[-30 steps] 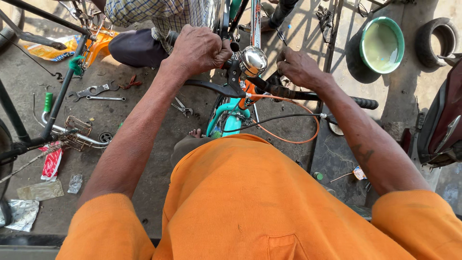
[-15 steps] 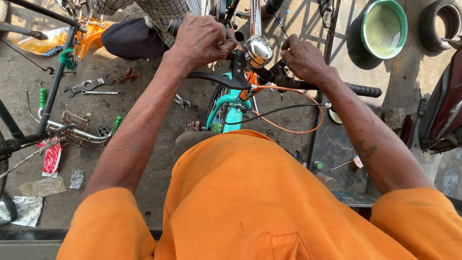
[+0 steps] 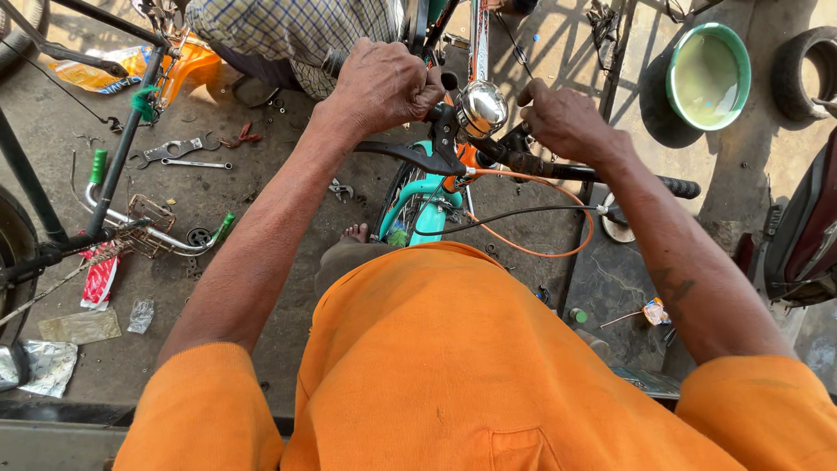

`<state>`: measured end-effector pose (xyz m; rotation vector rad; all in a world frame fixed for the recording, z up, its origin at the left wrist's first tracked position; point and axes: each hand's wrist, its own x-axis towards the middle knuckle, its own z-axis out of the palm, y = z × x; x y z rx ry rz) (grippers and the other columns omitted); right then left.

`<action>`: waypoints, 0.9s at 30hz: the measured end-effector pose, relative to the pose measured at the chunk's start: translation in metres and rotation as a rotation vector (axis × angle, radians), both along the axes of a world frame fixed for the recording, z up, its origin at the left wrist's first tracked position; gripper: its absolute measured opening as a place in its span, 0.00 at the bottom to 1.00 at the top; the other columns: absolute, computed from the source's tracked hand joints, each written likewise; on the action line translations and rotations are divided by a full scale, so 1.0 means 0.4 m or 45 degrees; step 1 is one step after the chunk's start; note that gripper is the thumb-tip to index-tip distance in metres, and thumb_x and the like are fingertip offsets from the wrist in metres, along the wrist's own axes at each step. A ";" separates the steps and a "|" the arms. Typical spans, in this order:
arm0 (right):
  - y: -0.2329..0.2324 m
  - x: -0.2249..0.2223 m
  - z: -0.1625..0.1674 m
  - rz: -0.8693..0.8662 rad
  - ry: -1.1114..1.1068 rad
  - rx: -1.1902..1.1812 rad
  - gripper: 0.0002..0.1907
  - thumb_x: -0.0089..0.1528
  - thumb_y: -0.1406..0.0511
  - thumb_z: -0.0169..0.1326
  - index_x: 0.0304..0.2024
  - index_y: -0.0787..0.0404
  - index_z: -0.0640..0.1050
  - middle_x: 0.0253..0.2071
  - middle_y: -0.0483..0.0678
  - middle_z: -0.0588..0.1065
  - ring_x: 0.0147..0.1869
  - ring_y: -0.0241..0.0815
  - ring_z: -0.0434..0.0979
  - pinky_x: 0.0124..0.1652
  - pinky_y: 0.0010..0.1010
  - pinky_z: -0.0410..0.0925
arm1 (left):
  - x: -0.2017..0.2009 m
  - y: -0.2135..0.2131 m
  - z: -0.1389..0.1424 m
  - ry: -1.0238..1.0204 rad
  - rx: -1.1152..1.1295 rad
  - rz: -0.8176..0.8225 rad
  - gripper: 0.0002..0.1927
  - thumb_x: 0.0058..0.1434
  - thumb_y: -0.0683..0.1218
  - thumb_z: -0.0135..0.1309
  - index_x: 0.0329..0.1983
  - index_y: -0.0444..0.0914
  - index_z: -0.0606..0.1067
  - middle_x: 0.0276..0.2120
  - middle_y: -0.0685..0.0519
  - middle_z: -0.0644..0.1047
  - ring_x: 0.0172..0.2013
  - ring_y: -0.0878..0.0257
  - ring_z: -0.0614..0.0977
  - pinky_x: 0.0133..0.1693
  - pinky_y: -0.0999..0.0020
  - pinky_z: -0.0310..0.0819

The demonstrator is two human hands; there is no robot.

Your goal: The person installs a handlebar grip onto a bicycle handlebar and then adjusts the brake lever and bell on the handlebar. The work is performed by hand in a cluttered outdoor repair area.

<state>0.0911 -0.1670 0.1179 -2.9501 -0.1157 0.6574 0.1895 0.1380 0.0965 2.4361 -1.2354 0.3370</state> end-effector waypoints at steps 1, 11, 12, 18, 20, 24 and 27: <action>-0.007 0.006 0.010 0.041 0.013 -0.009 0.13 0.72 0.62 0.42 0.56 0.60 0.71 0.28 0.55 0.72 0.34 0.54 0.71 0.39 0.46 0.65 | 0.003 -0.001 0.004 0.014 0.012 0.002 0.30 0.69 0.54 0.49 0.08 0.44 0.69 0.09 0.52 0.64 0.14 0.56 0.68 0.25 0.55 0.61; 0.001 -0.004 0.003 0.341 -0.136 0.006 0.06 0.66 0.67 0.44 0.38 0.64 0.71 0.28 0.54 0.71 0.31 0.52 0.71 0.36 0.46 0.64 | 0.000 0.008 -0.016 -0.085 -0.048 -0.050 0.28 0.65 0.54 0.50 0.08 0.45 0.69 0.08 0.54 0.61 0.12 0.59 0.66 0.25 0.59 0.58; 0.011 -0.005 0.004 0.294 -0.081 -0.021 0.06 0.65 0.67 0.44 0.38 0.64 0.71 0.27 0.54 0.71 0.30 0.51 0.71 0.35 0.46 0.64 | 0.002 0.010 -0.017 -0.035 -0.001 -0.034 0.26 0.64 0.53 0.50 0.08 0.44 0.68 0.08 0.53 0.60 0.12 0.59 0.65 0.24 0.59 0.57; 0.047 0.001 0.019 0.184 -0.011 -0.080 0.06 0.66 0.67 0.44 0.40 0.64 0.71 0.26 0.51 0.69 0.27 0.46 0.67 0.30 0.41 0.65 | 0.004 0.021 -0.025 0.066 0.051 -0.003 0.31 0.71 0.51 0.49 0.07 0.46 0.67 0.06 0.55 0.59 0.10 0.59 0.60 0.24 0.59 0.54; 0.050 0.005 0.023 0.247 0.003 -0.118 0.07 0.66 0.67 0.44 0.41 0.64 0.70 0.25 0.50 0.69 0.26 0.45 0.67 0.32 0.42 0.65 | 0.007 0.025 -0.030 0.089 0.099 0.030 0.30 0.69 0.50 0.48 0.07 0.45 0.66 0.07 0.54 0.58 0.10 0.59 0.59 0.23 0.60 0.54; 0.049 0.006 0.023 0.415 -0.070 -0.238 0.06 0.63 0.67 0.46 0.40 0.63 0.71 0.24 0.50 0.69 0.27 0.45 0.67 0.38 0.44 0.62 | 0.016 0.035 -0.041 0.011 0.074 0.023 0.26 0.64 0.51 0.51 0.08 0.45 0.65 0.08 0.54 0.58 0.11 0.60 0.61 0.22 0.60 0.54; 0.051 0.007 0.015 0.314 -0.036 -0.174 0.08 0.61 0.69 0.46 0.43 0.62 0.71 0.25 0.50 0.69 0.28 0.47 0.67 0.37 0.44 0.63 | 0.017 0.038 -0.047 -0.079 0.027 0.031 0.30 0.69 0.51 0.52 0.08 0.44 0.65 0.08 0.53 0.59 0.11 0.58 0.62 0.23 0.59 0.55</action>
